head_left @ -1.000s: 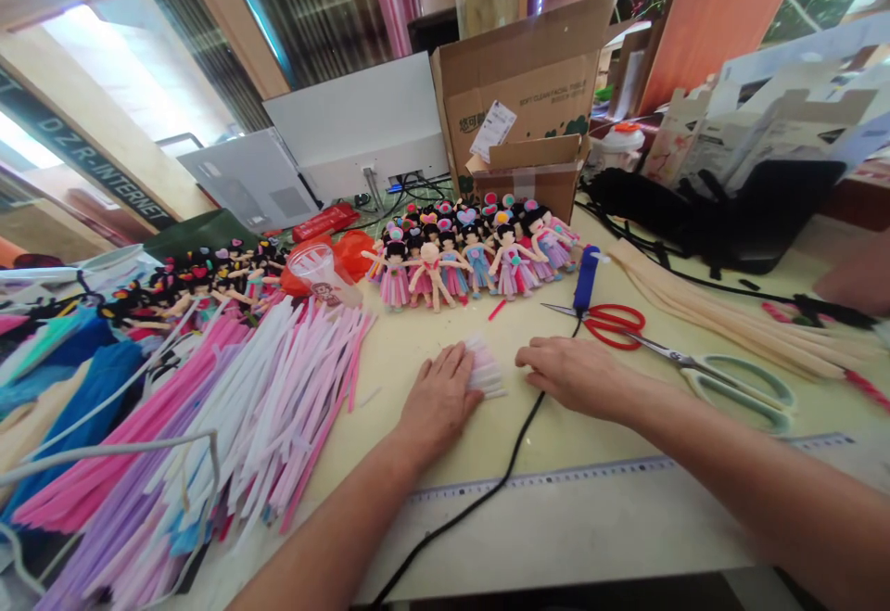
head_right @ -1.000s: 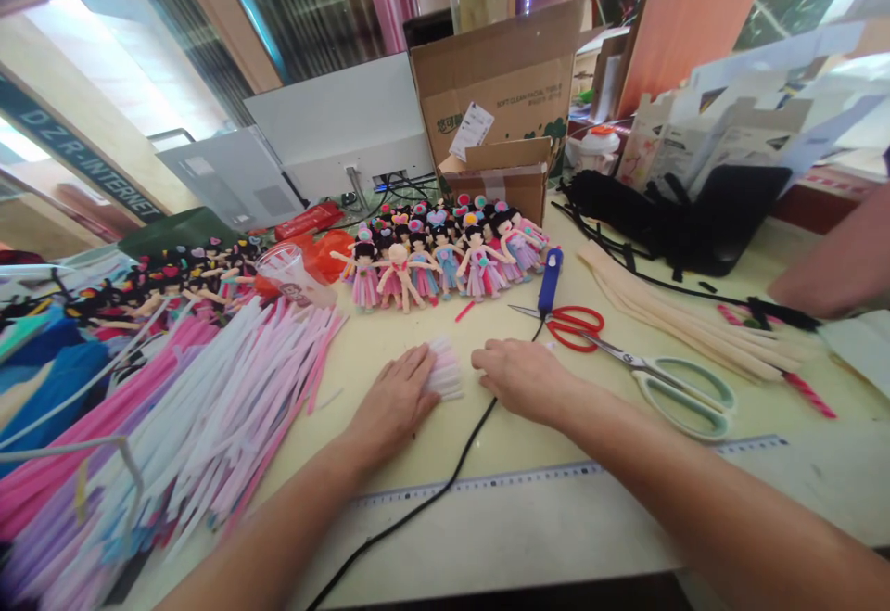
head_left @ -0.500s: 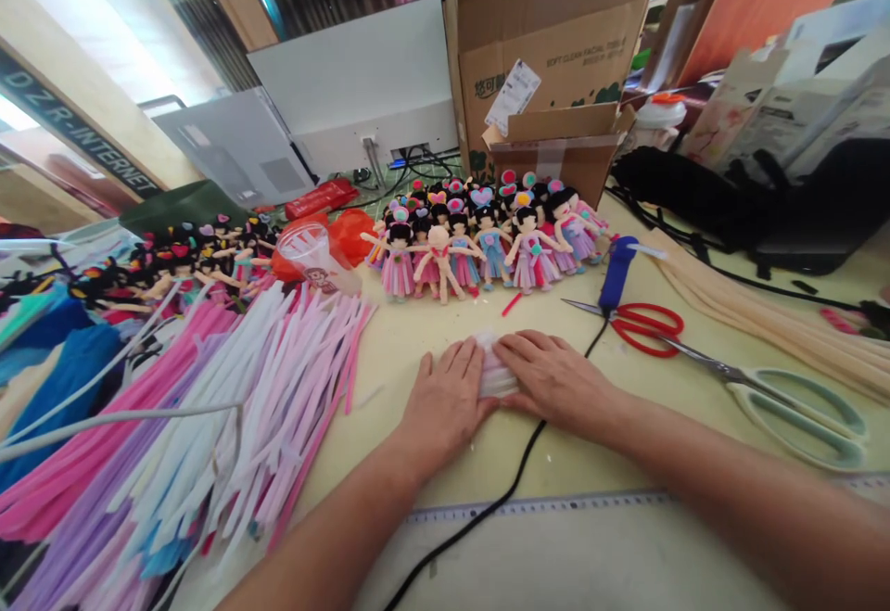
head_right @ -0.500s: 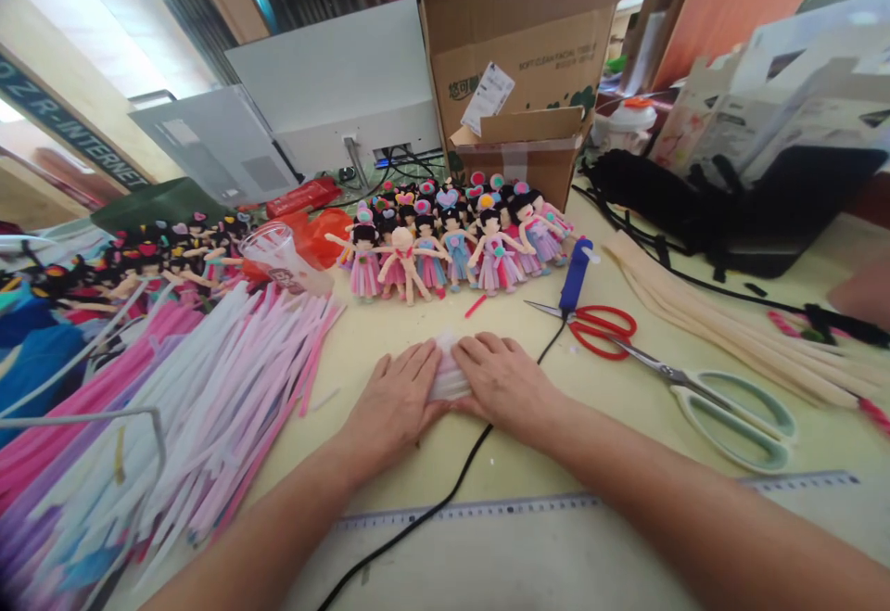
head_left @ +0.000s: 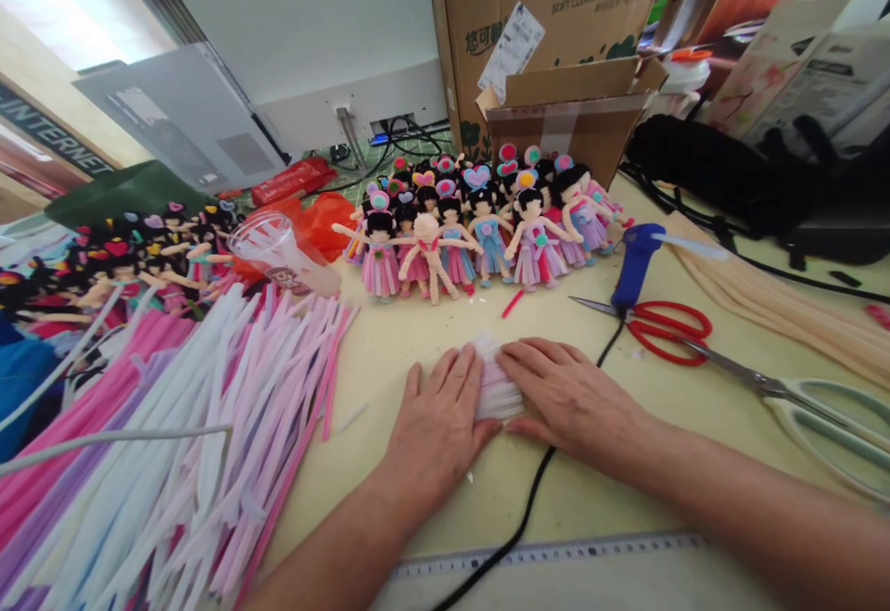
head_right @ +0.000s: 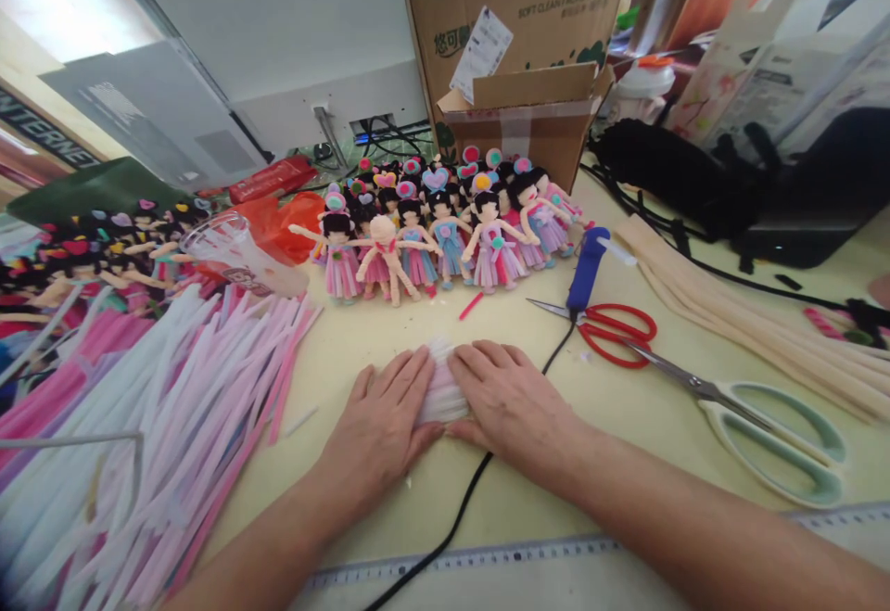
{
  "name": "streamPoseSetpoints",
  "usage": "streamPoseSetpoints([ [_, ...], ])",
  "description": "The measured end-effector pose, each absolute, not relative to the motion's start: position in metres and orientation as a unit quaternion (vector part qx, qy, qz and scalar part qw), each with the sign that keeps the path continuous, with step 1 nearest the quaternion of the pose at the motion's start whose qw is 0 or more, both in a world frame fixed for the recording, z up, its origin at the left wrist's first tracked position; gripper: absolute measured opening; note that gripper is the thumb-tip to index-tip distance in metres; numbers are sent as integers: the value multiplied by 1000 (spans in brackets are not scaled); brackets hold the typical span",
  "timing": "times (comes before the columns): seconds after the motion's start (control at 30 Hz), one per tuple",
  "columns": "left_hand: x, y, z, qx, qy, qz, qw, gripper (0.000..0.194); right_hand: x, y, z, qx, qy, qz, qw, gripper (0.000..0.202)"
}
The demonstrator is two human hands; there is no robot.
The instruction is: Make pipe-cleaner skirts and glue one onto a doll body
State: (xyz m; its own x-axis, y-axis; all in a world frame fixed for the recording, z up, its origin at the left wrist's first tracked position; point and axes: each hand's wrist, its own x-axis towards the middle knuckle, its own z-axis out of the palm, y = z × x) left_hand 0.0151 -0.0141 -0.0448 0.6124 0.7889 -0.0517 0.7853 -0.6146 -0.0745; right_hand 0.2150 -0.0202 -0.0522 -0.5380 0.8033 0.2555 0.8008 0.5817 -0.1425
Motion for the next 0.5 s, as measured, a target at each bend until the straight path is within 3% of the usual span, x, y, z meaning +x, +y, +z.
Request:
streamPoseSetpoints([
  [0.23, 16, -15, -45, -897, -441, 39, 10, 57, 227, -22, -38, -472, -861, 9, 190, 41],
  [0.5, 15, -16, -46, -877, -479, 33, 23, 60, 218, -36, -30, -432, -887, 21, 164, 40],
])
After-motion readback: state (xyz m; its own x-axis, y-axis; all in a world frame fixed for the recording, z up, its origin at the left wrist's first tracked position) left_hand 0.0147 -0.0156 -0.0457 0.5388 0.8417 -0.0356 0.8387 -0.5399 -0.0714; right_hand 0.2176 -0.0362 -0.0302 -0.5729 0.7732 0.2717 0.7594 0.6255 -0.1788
